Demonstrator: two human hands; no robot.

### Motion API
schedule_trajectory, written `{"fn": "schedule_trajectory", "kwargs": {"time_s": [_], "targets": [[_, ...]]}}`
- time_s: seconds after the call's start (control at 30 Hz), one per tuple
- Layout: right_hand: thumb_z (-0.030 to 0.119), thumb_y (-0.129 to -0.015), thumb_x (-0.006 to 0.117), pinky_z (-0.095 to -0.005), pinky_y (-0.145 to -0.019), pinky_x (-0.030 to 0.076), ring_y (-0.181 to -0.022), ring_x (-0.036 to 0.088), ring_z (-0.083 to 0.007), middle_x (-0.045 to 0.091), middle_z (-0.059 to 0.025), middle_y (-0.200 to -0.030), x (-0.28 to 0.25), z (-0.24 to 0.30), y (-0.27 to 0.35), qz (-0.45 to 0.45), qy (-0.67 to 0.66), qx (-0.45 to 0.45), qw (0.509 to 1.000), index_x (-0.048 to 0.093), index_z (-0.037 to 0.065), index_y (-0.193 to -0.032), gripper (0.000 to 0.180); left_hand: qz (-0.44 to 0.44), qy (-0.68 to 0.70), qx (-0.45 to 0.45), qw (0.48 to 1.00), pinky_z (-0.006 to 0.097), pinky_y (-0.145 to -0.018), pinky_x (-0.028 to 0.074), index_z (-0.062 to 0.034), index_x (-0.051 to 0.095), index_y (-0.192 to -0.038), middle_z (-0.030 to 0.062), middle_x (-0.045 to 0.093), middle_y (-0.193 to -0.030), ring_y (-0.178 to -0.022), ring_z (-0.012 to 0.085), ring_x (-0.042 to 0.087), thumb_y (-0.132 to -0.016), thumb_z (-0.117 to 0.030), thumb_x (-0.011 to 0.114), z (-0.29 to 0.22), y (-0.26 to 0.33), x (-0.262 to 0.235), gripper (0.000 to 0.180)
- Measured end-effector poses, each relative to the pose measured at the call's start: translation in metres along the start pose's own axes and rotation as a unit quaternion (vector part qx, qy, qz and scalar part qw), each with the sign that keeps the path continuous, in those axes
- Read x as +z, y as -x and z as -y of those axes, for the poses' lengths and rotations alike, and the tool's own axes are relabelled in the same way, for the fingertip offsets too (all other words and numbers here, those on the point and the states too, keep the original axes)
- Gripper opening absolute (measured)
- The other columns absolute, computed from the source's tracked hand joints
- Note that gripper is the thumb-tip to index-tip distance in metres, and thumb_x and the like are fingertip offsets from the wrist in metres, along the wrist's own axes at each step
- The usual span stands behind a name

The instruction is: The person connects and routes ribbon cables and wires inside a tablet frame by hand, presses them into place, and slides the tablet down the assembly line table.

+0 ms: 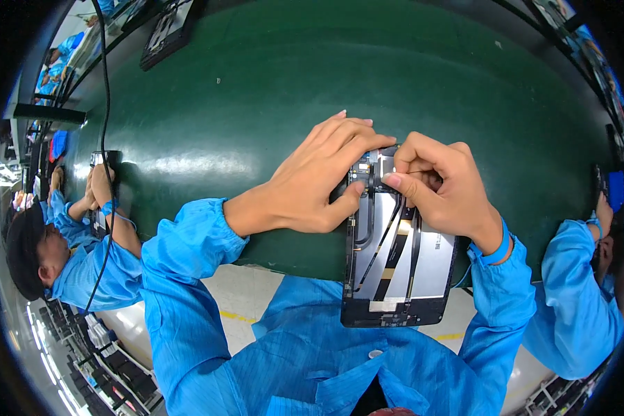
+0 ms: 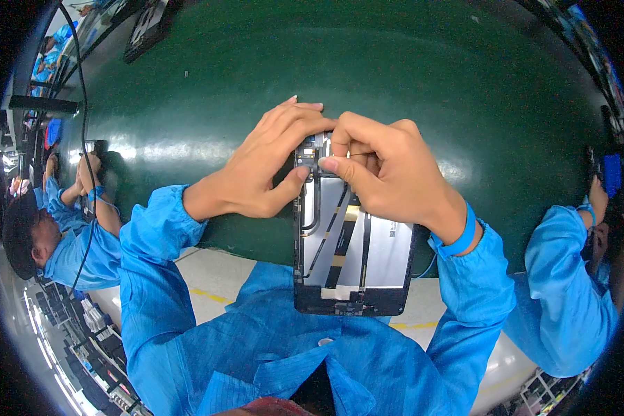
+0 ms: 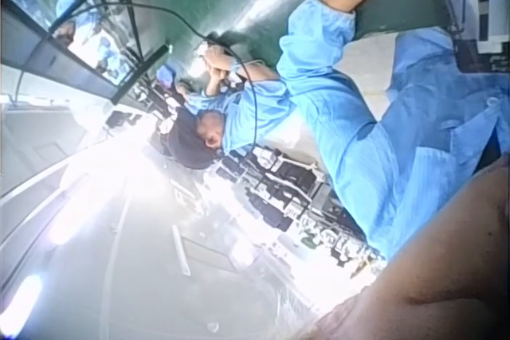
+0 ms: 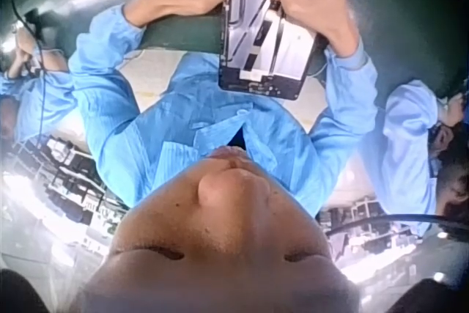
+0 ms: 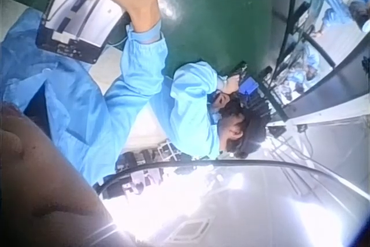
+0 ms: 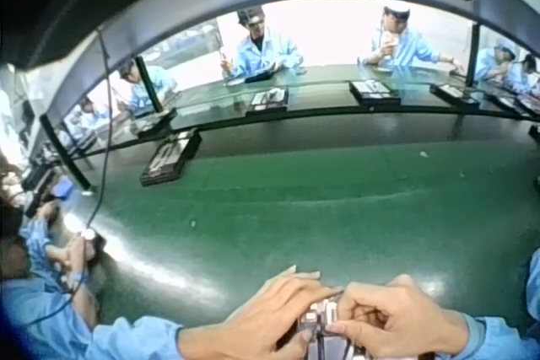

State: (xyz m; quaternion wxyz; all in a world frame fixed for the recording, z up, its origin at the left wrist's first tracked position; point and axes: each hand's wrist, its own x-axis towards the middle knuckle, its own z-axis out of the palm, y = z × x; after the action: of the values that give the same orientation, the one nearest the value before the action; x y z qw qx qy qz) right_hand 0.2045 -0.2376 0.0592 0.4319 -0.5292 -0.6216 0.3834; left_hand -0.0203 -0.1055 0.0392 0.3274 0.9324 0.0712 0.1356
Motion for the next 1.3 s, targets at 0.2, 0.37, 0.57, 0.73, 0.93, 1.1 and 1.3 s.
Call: {"fn": "schedule_trajectory", "kwargs": {"time_s": [0.2, 0.37, 0.57, 0.73, 0.93, 1.1, 1.3], "targets": [[0.006, -0.102, 0.078, -0.0275, -0.050, 0.039, -0.054, 0.057, -0.0056, 0.061, -0.0038, -0.061, -0.001, -0.001, -0.002, -0.001, -0.043, -0.003, 0.999, 0.060, 0.004, -0.091, 0.022, 0.016, 0.001, 0.004, 1.000, 0.066, -0.134, 0.021, 0.0006, 0.050, -0.158, 0.0259, 0.053, -0.155, -0.155, 0.0486, 0.042, -0.084, -0.019, 0.065, 0.001, 0.000, -0.005, 0.078], [0.010, -0.105, 0.077, -0.0256, -0.051, 0.043, -0.057, 0.061, -0.0056, 0.065, -0.0034, -0.066, -0.005, -0.004, -0.003, -0.019, -0.116, 0.046, 0.992, 0.057, 0.004, -0.093, 0.024, 0.013, 0.005, 0.011, 1.000, 0.067, -0.134, 0.021, 0.0002, 0.048, -0.160, 0.0256, 0.053, -0.156, -0.155, 0.0485, 0.042, -0.079, -0.019, 0.067, 0.002, 0.000, -0.007, 0.085], [0.009, -0.103, 0.079, -0.0264, -0.053, 0.041, -0.058, 0.059, -0.0057, 0.066, -0.0052, -0.067, -0.006, -0.004, -0.001, -0.023, -0.107, 0.042, 0.993, 0.056, 0.004, -0.090, 0.027, -0.080, -0.010, 0.063, 0.995, 0.063, -0.123, 0.040, -0.0048, 0.061, -0.146, 0.0201, 0.060, -0.141, -0.136, 0.0433, 0.056, -0.075, -0.017, 0.072, -0.009, 0.007, -0.002, 0.073], [0.003, -0.099, 0.079, -0.0299, -0.054, 0.039, -0.059, 0.058, -0.0082, 0.067, -0.0109, -0.065, -0.008, 0.008, -0.001, 0.037, -0.041, 0.059, 0.997, 0.056, 0.003, -0.089, 0.025, -0.106, -0.096, 0.129, 0.981, 0.051, -0.093, 0.055, -0.0093, 0.079, -0.112, 0.0111, 0.069, -0.111, -0.105, 0.0330, 0.066, -0.070, -0.018, 0.075, -0.005, 0.018, -0.004, 0.043], [0.006, -0.099, 0.079, -0.0321, -0.055, 0.038, -0.057, 0.059, -0.0133, 0.067, -0.0116, -0.066, -0.008, 0.009, 0.000, 0.041, -0.041, 0.056, 0.997, 0.056, 0.003, -0.090, 0.025, -0.176, -0.086, 0.121, 0.973, 0.036, -0.055, 0.043, -0.0085, 0.083, -0.089, 0.0056, 0.070, -0.082, -0.062, 0.0226, 0.060, -0.070, -0.012, 0.074, -0.017, 0.017, -0.002, 0.021], [0.005, -0.099, 0.078, -0.0334, -0.054, 0.037, -0.056, 0.058, -0.0144, 0.066, -0.0125, -0.065, -0.006, 0.007, -0.002, 0.038, -0.033, 0.046, 0.998, 0.057, 0.003, -0.090, 0.024, -0.163, -0.103, 0.088, 0.977, 0.036, -0.054, 0.045, -0.0069, 0.082, -0.091, 0.0075, 0.070, -0.083, -0.064, 0.0225, 0.063, -0.075, -0.010, 0.075, -0.021, 0.022, -0.002, 0.018], [0.006, -0.099, 0.079, -0.0355, -0.052, 0.035, -0.053, 0.056, -0.0170, 0.062, -0.0131, -0.063, -0.008, 0.011, -0.001, 0.037, -0.019, 0.048, 0.998, 0.056, 0.002, -0.089, 0.025, -0.115, -0.103, 0.030, 0.988, 0.038, -0.057, 0.055, -0.0017, 0.081, -0.106, 0.0115, 0.072, -0.092, -0.067, 0.0256, 0.068, -0.085, -0.009, 0.074, -0.045, 0.028, 0.004, 0.023]]}}
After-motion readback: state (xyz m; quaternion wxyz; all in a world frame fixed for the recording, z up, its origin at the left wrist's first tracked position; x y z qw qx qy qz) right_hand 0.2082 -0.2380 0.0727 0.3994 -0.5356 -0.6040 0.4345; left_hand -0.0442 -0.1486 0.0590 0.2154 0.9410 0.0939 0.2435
